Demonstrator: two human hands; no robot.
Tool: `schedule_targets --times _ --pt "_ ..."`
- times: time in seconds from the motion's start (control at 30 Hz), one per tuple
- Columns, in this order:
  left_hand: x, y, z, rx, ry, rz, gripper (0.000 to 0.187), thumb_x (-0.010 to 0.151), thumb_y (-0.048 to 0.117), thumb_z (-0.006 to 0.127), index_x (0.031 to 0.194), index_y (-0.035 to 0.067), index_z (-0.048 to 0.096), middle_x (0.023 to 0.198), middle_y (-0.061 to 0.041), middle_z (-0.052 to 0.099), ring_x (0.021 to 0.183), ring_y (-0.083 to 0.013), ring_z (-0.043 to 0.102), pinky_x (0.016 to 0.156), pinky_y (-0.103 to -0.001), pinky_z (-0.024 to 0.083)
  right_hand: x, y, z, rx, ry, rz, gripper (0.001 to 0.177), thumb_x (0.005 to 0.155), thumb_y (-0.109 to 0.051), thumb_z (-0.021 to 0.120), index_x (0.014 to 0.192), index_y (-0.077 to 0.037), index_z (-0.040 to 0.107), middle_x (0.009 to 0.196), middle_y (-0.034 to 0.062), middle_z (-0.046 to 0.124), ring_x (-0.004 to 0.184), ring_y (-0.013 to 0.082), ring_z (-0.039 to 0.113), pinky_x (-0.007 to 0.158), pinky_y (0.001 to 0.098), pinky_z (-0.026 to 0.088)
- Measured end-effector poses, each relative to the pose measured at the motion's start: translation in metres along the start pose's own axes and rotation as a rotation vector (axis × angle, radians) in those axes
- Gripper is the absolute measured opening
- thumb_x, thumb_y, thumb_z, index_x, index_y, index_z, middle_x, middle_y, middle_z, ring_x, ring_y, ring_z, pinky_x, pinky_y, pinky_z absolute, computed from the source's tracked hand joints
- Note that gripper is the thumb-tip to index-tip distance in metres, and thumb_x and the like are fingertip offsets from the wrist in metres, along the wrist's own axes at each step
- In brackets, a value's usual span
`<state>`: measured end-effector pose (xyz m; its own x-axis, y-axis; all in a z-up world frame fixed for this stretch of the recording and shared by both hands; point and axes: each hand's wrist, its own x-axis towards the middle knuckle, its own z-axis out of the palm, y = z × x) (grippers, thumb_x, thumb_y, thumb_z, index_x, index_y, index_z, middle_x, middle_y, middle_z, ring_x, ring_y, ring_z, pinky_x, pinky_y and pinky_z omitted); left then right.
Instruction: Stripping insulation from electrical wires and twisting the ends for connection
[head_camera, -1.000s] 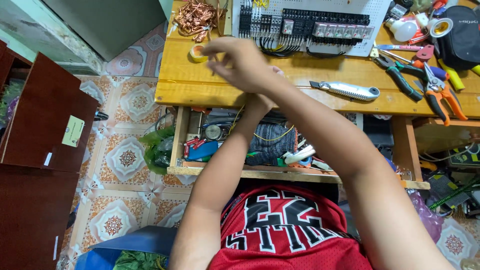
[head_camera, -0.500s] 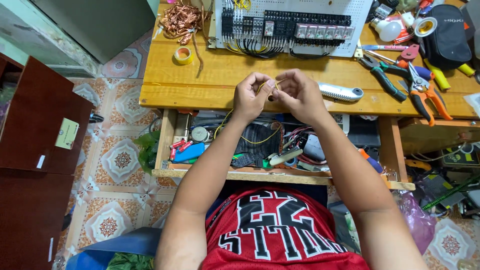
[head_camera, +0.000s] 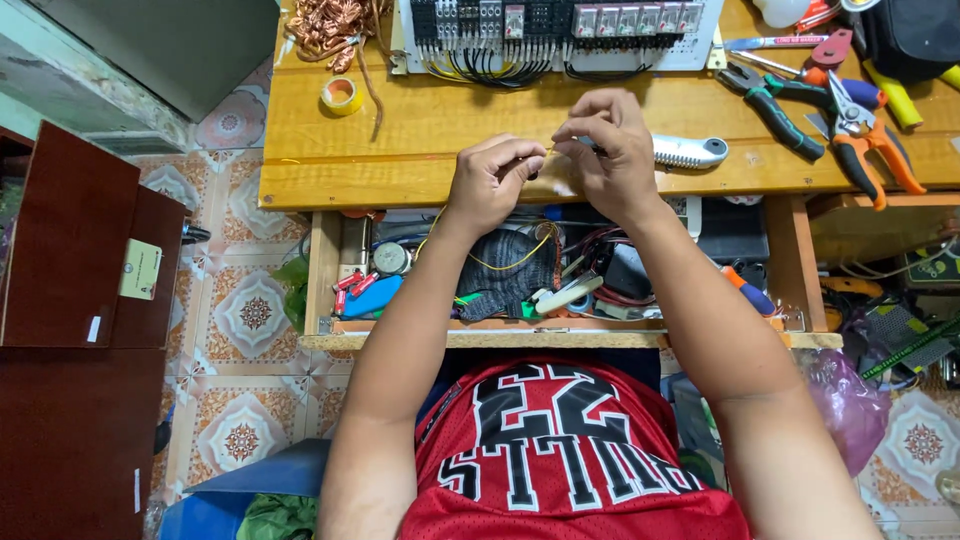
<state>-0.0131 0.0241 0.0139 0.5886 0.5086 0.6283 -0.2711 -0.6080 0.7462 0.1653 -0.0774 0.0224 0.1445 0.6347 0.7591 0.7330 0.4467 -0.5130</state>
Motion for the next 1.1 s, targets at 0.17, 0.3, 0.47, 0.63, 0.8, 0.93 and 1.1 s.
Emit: schedule_targets --times 0.17,0.3,0.47,0.63,0.8,0.93,1.1 --pt "-0.006 -0.003 0.013 0.021 0.063 -0.005 0.01 0.097 0.008 0.07 0.099 0.012 0.079 0.07 -0.004 0.068 0.061 -0.0175 0.071 0.061 -0.028 0.056 0.002 -0.002 -0.002 -0.095 0.055 -0.06 0.004 0.099 -0.014 0.082 0.102 -0.013 0.079 0.115 0.0115 0.057 0.105 0.0332 0.056 0.089 0.0393 0.046" --pt "-0.013 -0.004 0.023 -0.168 0.135 -0.189 0.013 0.099 0.01 0.066 0.103 0.002 0.074 0.078 -0.011 0.072 0.058 -0.0146 0.07 0.051 -0.025 0.059 0.001 -0.009 -0.001 -0.218 0.061 -0.068 0.016 0.1 -0.018 0.083 0.102 -0.006 0.072 0.101 0.0111 0.065 0.093 0.0297 0.06 0.083 0.0413 0.046" --pt "-0.013 0.001 0.028 -0.064 0.2 -0.194 0.015 0.1 0.017 0.066 0.103 0.004 0.072 0.078 -0.006 0.072 0.054 -0.0127 0.069 0.052 -0.023 0.058 -0.005 -0.011 0.01 -0.285 -0.05 -0.113 0.008 0.105 -0.004 0.072 0.113 -0.001 0.072 0.107 0.0142 0.07 0.095 0.0332 0.066 0.081 0.0449 0.046" --pt "-0.008 -0.003 0.021 0.122 0.185 0.007 0.011 0.099 0.008 0.066 0.098 0.007 0.077 0.071 -0.006 0.069 0.058 -0.0217 0.072 0.044 -0.029 0.055 -0.017 0.017 0.014 -0.315 -0.123 -0.154 0.01 0.103 -0.012 0.07 0.109 -0.007 0.077 0.099 0.0094 0.073 0.088 0.032 0.071 0.076 0.0399 0.056" --pt "-0.013 -0.015 0.014 0.279 0.054 0.103 0.01 0.101 0.011 0.063 0.1 0.011 0.073 0.074 -0.008 0.064 0.068 -0.0341 0.069 0.057 -0.038 0.055 -0.01 0.002 0.004 -0.318 -0.269 -0.198 0.009 0.104 -0.008 0.065 0.105 -0.002 0.071 0.095 0.0135 0.07 0.086 0.0349 0.071 0.072 0.0413 0.057" --pt "-0.018 -0.027 0.017 0.291 -0.007 0.11 0.011 0.101 0.01 0.062 0.099 0.013 0.072 0.074 -0.008 0.06 0.071 -0.0366 0.067 0.061 -0.041 0.055 -0.013 -0.001 0.002 -0.368 -0.362 -0.218 0.01 0.104 -0.008 0.061 0.101 0.0 0.067 0.091 0.0148 0.066 0.08 0.0364 0.069 0.066 0.0439 0.057" --pt "-0.015 -0.015 0.021 0.186 0.063 0.096 0.01 0.099 0.009 0.065 0.092 0.013 0.072 0.068 -0.006 0.057 0.067 -0.0351 0.066 0.063 -0.037 0.055 -0.022 0.012 0.006 -0.371 -0.312 -0.189 0.013 0.102 -0.012 0.067 0.092 -0.005 0.067 0.083 0.0088 0.063 0.073 0.0318 0.068 0.062 0.0398 0.055"
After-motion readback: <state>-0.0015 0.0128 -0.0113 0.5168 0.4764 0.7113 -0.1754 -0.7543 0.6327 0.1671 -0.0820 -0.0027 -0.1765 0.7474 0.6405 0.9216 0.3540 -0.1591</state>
